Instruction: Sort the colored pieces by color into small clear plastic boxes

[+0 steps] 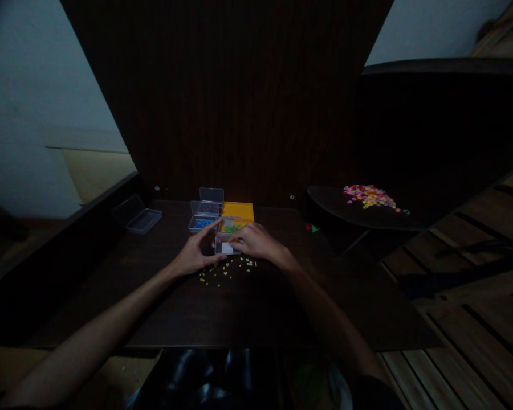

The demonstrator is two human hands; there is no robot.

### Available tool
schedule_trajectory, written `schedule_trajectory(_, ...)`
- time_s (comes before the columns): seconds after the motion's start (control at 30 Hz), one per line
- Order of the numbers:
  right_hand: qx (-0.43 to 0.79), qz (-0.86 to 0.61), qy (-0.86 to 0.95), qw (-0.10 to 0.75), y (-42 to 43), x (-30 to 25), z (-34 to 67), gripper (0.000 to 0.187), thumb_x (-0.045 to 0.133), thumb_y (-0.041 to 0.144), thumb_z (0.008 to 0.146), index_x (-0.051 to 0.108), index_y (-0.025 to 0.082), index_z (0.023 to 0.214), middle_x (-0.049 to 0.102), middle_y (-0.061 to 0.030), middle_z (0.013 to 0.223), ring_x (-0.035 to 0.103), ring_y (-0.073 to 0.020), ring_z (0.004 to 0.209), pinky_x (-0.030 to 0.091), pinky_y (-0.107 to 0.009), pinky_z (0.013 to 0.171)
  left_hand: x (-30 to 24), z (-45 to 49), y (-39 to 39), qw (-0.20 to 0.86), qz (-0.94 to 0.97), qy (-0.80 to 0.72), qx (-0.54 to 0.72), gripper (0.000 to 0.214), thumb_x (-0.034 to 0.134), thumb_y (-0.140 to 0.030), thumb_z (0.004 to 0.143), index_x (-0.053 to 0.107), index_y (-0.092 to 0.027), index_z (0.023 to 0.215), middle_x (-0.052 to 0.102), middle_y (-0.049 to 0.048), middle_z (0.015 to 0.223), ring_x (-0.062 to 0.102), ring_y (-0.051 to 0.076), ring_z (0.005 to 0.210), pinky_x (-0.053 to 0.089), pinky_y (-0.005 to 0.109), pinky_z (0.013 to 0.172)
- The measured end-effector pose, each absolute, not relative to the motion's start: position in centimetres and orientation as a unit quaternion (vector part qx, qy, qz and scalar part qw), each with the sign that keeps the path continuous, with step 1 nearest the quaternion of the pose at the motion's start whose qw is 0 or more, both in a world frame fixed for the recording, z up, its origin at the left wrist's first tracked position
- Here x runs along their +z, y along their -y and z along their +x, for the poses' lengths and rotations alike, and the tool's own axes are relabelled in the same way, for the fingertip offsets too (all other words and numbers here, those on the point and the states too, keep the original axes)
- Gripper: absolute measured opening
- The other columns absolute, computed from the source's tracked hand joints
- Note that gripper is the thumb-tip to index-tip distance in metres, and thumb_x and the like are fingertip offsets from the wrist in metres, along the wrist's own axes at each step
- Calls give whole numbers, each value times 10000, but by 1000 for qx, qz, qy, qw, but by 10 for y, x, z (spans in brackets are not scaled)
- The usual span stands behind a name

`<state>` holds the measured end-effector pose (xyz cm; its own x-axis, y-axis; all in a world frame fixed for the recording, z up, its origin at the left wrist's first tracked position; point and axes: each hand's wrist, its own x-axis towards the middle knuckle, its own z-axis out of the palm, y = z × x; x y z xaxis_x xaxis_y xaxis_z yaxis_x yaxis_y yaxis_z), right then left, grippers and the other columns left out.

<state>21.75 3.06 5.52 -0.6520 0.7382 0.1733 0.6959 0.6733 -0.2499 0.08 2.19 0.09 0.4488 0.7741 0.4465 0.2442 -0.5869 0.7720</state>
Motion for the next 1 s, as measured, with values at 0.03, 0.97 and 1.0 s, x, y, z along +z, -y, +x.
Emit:
schedule_trajectory(0.03, 77, -397, 906, 123, -31, 56, 217, 194, 635, 260, 870, 772, 232, 1003, 764, -65, 871, 664, -174, 730, 431, -251, 658, 1, 1, -22, 322, 787, -324, 414, 892, 771, -339, 710, 329, -196, 1471, 622, 73, 1037, 605, 183, 837, 546, 425, 859)
schedule_trajectory(0.97, 167, -393, 902, 61, 16, 8, 216, 139, 616, 258, 847, 744, 226, 891, 696, -8, 750, 585, -132, 693, 380, -240, 664, -1, -1, -27, 337, 755, -365, 428, 871, 771, -291, 704, 344, -205, 1459, 649, 98, 1104, 639, 205, 862, 561, 382, 799)
schedule_trajectory(1.0, 170, -395, 901, 59, 16, 9, 217, 142, 604, 257, 856, 736, 220, 893, 694, -8, 749, 583, -131, 690, 380, -240, 661, -1, -1, -28, 337, 755, -365, 428, 868, 769, -292, 707, 344, -206, 1458, 648, 98, 1107, 637, 203, 860, 560, 382, 799)
